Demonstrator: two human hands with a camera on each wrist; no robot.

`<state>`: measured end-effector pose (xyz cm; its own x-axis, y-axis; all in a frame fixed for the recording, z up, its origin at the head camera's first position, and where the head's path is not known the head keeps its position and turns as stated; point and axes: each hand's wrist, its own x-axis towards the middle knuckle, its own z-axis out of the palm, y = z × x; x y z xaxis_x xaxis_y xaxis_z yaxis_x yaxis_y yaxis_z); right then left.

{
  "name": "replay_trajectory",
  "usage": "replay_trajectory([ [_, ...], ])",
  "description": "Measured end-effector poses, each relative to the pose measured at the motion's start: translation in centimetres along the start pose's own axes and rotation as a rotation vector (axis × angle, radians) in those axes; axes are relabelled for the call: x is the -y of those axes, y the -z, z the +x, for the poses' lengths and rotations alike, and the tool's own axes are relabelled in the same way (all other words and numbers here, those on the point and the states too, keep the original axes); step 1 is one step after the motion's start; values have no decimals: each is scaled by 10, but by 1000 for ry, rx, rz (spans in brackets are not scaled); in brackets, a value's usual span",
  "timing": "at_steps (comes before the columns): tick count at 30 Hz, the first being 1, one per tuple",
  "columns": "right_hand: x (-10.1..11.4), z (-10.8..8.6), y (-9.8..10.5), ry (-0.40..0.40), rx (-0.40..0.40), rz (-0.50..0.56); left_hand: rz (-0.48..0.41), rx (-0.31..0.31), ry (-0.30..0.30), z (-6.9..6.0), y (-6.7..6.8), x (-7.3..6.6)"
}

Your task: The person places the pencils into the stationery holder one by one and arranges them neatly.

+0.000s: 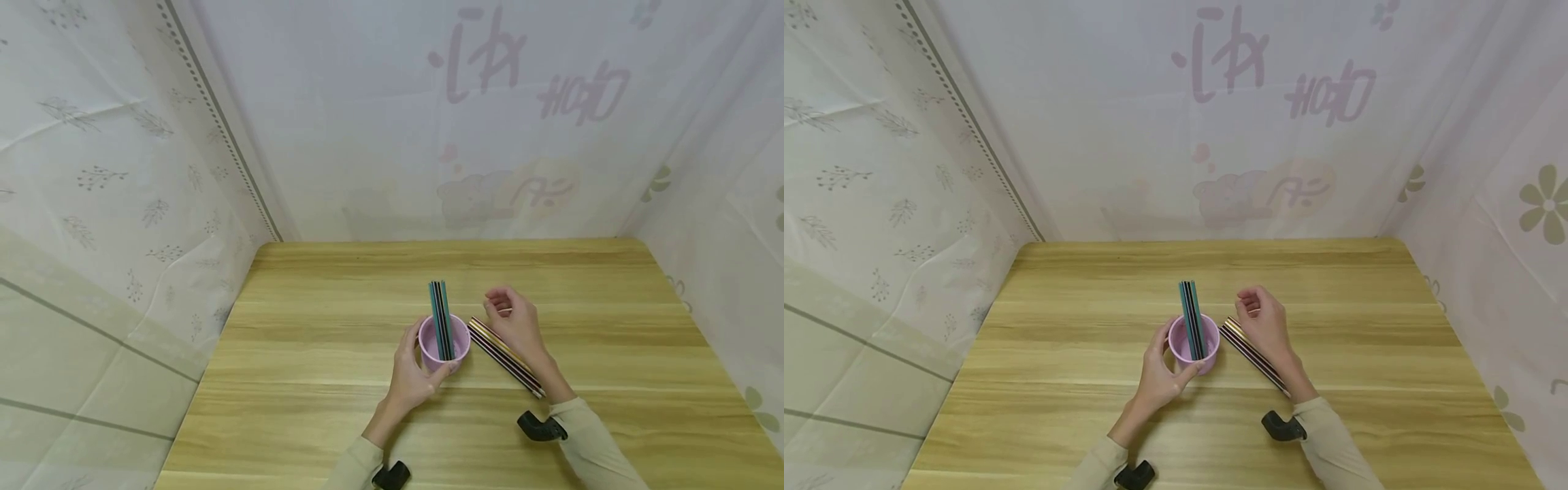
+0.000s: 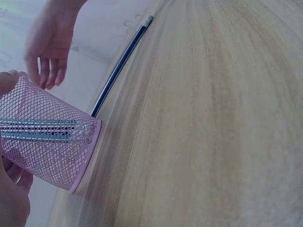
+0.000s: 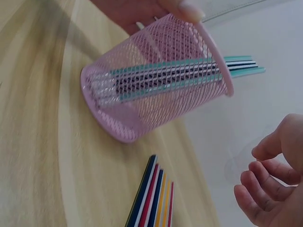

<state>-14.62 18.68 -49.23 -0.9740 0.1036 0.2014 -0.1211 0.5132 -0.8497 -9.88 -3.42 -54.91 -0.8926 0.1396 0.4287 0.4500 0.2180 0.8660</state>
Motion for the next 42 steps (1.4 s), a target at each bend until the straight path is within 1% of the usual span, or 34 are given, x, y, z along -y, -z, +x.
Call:
replay_trajectory([
  [4,-9,-3,2,-15,36,-36,4,9,13,-1,1,-2],
  [5,-11,-3,3,-22,44,-46,-4,10,21,-1,2,-7],
  [8,-15,-5,5,-36,69,-65,-6,15,33,-2,3,-9],
  [11,-18,-8,7,-36,95,-86,-6,20,42,-2,3,-9],
  [12,-18,-9,7,-37,105,-90,2,23,39,-3,2,-3],
  [15,-22,-12,8,-41,132,-112,5,24,42,-4,1,-4],
  [19,-28,-15,6,-31,138,-142,10,22,51,-5,0,-4],
  [22,-33,-16,4,3,128,-163,12,22,53,-6,0,-3],
  [25,-39,-17,4,22,136,-184,20,23,47,-5,0,-2],
  [30,-49,-17,4,-8,177,-237,17,27,46,-3,0,-2],
  [34,-55,-16,4,-20,186,-271,15,27,43,-2,0,-2],
  [38,-58,-15,6,-28,197,-293,15,22,39,-1,1,-3],
  [42,-60,-14,8,-34,224,-313,11,22,40,0,1,-3],
])
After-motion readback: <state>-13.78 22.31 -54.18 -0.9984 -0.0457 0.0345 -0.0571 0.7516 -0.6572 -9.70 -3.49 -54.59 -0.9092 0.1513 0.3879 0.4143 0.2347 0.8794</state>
